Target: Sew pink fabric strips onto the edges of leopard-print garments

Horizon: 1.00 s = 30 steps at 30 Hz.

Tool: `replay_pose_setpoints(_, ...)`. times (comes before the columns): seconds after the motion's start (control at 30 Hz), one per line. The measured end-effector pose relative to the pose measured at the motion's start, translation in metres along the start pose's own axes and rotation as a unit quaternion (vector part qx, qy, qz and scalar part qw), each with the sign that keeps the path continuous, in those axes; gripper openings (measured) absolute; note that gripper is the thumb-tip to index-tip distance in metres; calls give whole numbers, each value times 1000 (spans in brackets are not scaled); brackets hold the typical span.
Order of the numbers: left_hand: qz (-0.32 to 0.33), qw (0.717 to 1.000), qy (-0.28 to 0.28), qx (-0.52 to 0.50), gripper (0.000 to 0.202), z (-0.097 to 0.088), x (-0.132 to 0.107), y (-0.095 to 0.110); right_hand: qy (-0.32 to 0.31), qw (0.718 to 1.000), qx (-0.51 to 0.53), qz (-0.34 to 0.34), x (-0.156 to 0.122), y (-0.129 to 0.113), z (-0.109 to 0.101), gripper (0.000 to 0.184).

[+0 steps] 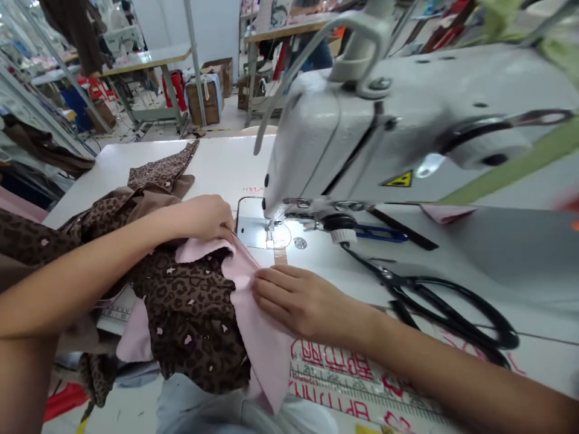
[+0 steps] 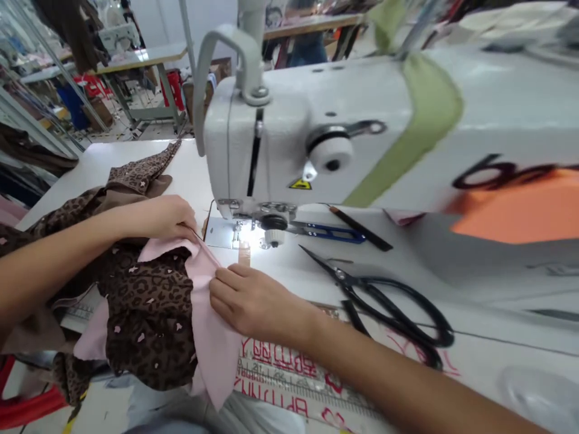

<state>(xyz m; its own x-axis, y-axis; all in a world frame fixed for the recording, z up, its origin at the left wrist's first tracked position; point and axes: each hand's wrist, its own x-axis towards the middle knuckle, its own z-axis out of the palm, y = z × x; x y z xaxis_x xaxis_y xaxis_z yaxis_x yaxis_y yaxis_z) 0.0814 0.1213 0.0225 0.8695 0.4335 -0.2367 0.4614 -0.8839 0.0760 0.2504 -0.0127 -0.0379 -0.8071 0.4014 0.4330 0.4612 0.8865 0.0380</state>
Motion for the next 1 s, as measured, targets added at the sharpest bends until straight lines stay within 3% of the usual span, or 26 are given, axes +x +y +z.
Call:
replay_pose_setpoints(0.07,-41,998,23,-51,16,1,-3,9,20,1000,9,15,-2,-4,1,32)
replay_pose_setpoints(0.17,-109,982,137,-70,21,19,1,28,53,998,27,2,-4,-10,1,29)
replay_pose_setpoints(0.2,-96,980,165,-48,22,27,4,32,62,997,34,-12,-4,-13,2,29)
replay_pose_setpoints(0.33,129,965,197,112,19,48,9,25,64,996,48,-50,-1,-22,3,27)
replay_pose_setpoints(0.37,165,955,210,128,18,47,7,22,62,996,46,-48,-1,-23,3,26)
replay_pose_setpoints(0.43,178,944,247,125,15,37,-3,23,74,996,40,-40,-2,-23,0,24)
replay_pose_setpoints(0.5,193,946,237,108,15,25,-20,34,106,994,36,-20,-5,-18,-5,22)
replay_pose_setpoints(0.57,213,955,181,101,19,18,-38,51,133,990,28,27,-10,-8,-9,21)
replay_pose_setpoints(0.67,231,954,127,140,21,24,-54,69,98,987,-10,129,-17,10,-8,23)
replay_pose_setpoints(0.8,245,938,156,191,20,45,-45,71,-32,975,-41,215,-18,26,3,36)
replay_pose_setpoints(1.0,229,934,224,157,22,49,-29,72,-45,965,8,258,-19,29,10,34)
